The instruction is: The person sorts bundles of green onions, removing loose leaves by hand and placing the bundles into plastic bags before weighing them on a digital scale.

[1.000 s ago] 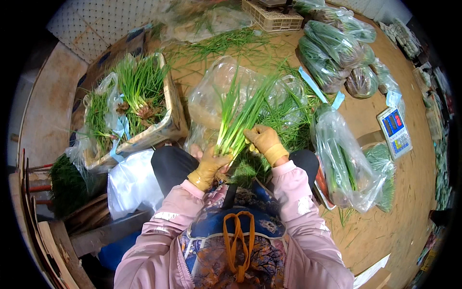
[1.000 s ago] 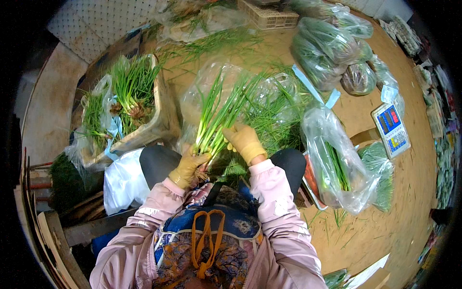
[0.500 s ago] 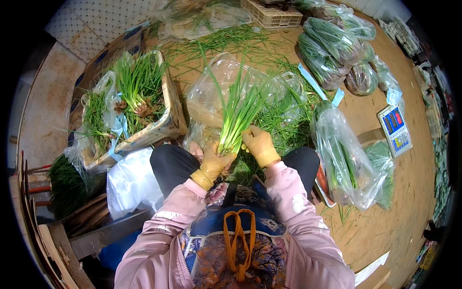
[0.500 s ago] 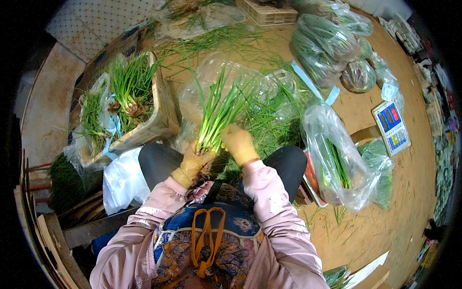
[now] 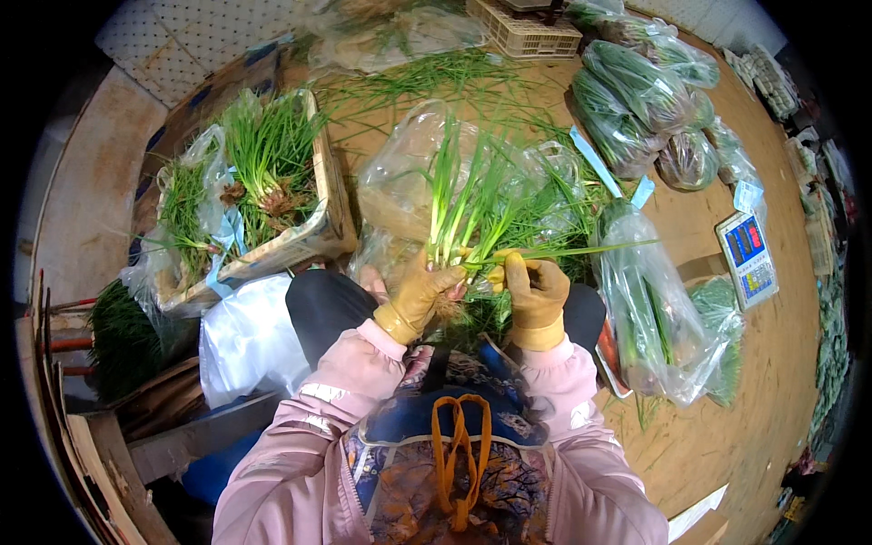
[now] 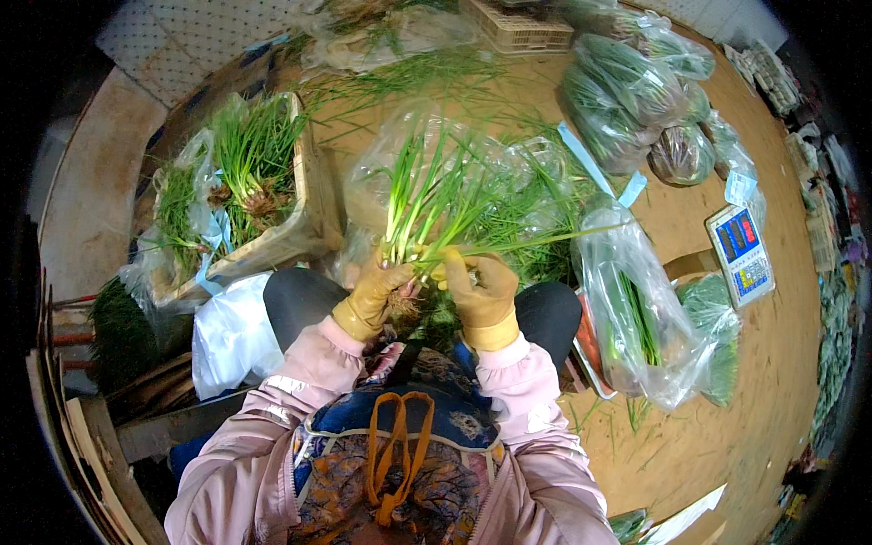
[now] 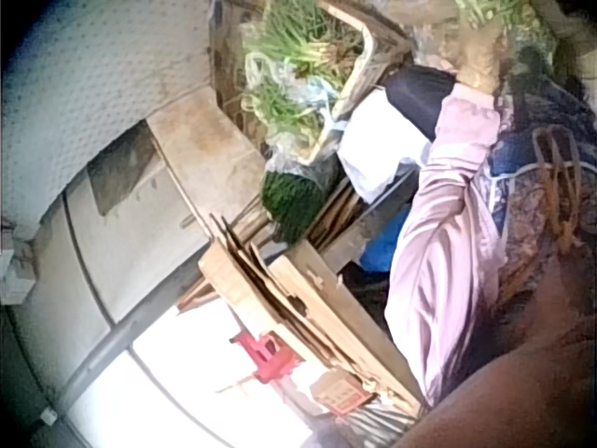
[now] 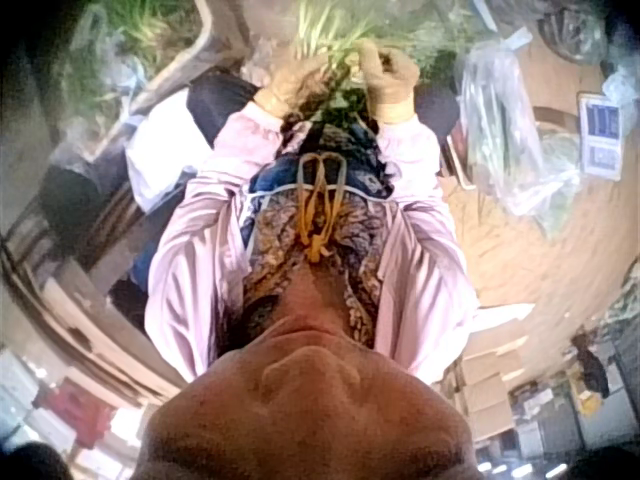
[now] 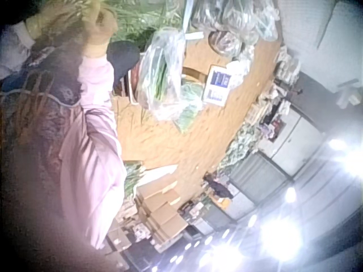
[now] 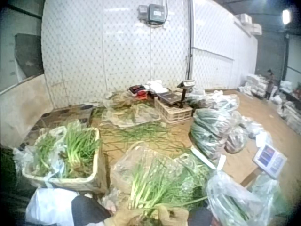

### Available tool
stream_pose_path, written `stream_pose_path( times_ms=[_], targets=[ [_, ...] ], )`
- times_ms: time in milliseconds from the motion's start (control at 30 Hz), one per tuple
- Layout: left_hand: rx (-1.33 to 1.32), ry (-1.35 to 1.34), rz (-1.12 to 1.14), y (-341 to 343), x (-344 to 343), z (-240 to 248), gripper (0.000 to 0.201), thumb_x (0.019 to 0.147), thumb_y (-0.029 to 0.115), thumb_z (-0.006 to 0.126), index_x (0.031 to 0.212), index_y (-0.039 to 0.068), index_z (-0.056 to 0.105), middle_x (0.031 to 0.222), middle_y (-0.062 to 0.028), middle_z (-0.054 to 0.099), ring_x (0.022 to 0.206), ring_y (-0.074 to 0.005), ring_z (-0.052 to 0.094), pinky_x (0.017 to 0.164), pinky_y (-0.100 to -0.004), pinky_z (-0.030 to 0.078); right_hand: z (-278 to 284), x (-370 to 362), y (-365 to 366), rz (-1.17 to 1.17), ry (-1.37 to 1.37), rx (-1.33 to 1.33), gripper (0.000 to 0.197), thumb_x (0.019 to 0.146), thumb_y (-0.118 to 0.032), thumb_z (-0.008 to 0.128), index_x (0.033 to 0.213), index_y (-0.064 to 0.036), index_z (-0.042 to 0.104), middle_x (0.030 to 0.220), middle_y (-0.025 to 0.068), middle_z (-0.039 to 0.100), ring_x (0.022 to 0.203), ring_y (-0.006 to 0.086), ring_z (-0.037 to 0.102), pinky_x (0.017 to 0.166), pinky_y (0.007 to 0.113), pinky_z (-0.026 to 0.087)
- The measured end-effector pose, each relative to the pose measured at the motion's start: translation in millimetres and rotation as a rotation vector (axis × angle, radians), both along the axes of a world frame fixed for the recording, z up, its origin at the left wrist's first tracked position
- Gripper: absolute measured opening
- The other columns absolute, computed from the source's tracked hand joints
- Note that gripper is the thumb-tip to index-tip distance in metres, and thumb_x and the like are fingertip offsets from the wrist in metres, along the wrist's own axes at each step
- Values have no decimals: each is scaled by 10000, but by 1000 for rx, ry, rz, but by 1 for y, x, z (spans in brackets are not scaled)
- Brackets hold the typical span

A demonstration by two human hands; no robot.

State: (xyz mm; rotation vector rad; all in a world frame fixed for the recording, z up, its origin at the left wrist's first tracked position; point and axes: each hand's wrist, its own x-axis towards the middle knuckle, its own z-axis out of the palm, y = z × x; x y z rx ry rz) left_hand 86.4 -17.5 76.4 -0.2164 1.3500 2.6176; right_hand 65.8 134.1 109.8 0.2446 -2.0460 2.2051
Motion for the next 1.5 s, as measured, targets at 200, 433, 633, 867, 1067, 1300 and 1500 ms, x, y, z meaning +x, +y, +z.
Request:
stream_pose_path(
  times_ms=[200, 433, 633, 867, 1067, 1300, 1500],
  targets=[
    [-87, 37, -89, 13, 7, -4, 422, 702, 21, 659, 1068, 18, 450, 719, -52, 533, 505, -95, 461, 424, -202, 364, 33, -41, 6, -199, -88, -290, 128, 843, -115, 517, 788, -2, 545, 633, 67, 581, 490, 91, 514, 444, 190, 398],
    [115, -104, 56, -22, 14, -27, 344, 753, 80, 640, 1052, 27, 480, 726, -35, 534, 511, -74, 461, 459, -184, 388, -45, -86, 60, 56, -525, 122, 261, 857, -252, 476, 825, -7, 559, 604, 68, 576, 444, 120, 491, 404, 226, 380],
    [187, -98, 91, -37, 18, -24, 307, 775, 108, 628, 1030, 27, 477, 652, 1, 508, 531, -73, 483, 504, -202, 426, -102, -13, -4, 722, -942, -184, 472, 883, -413, 400, 1027, 18, 528, 805, 155, 615, 649, 233, 604, 616, 324, 506],
    [-1544, 322, -232, -5, 20, -17, 409, 707, 103, 656, 1041, -7, 447, 783, -145, 557, 734, -205, 559, 630, -301, 463, -110, -18, -27, 613, -70, -3, 377, 861, -235, 501, 1158, -9, 448, 943, 115, 590, 803, 214, 593, 702, 334, 486],
    [-908, 223, -288, -29, 24, -20, 197, 818, 171, 563, 902, -7, 567, 853, -91, 578, 743, -154, 530, 665, -272, 428, -83, -15, -28, 361, -851, -606, 401, 798, -258, 576, 1116, -28, 496, 704, 130, 583, 455, 195, 543, 353, 238, 409],
    [82, -265, -322, -6, 19, -29, 385, 810, 261, 598, 1087, 29, 467, 767, -47, 574, 603, -92, 531, 558, -209, 466, -85, -19, -21, 767, -533, 3, 430, 838, -344, 522, 1121, -20, 512, 1028, 82, 584, 876, 181, 567, 775, 296, 446],
    [-12, -217, -268, -9, 24, -59, 379, 819, 221, 578, 1127, 50, 436, 901, -86, 606, 549, -78, 547, 485, -173, 461, -72, -26, 5, 306, -345, 683, 349, 783, -344, 574, 868, -5, 579, 719, 122, 624, 696, 238, 601, 628, 326, 464]
  ],
)
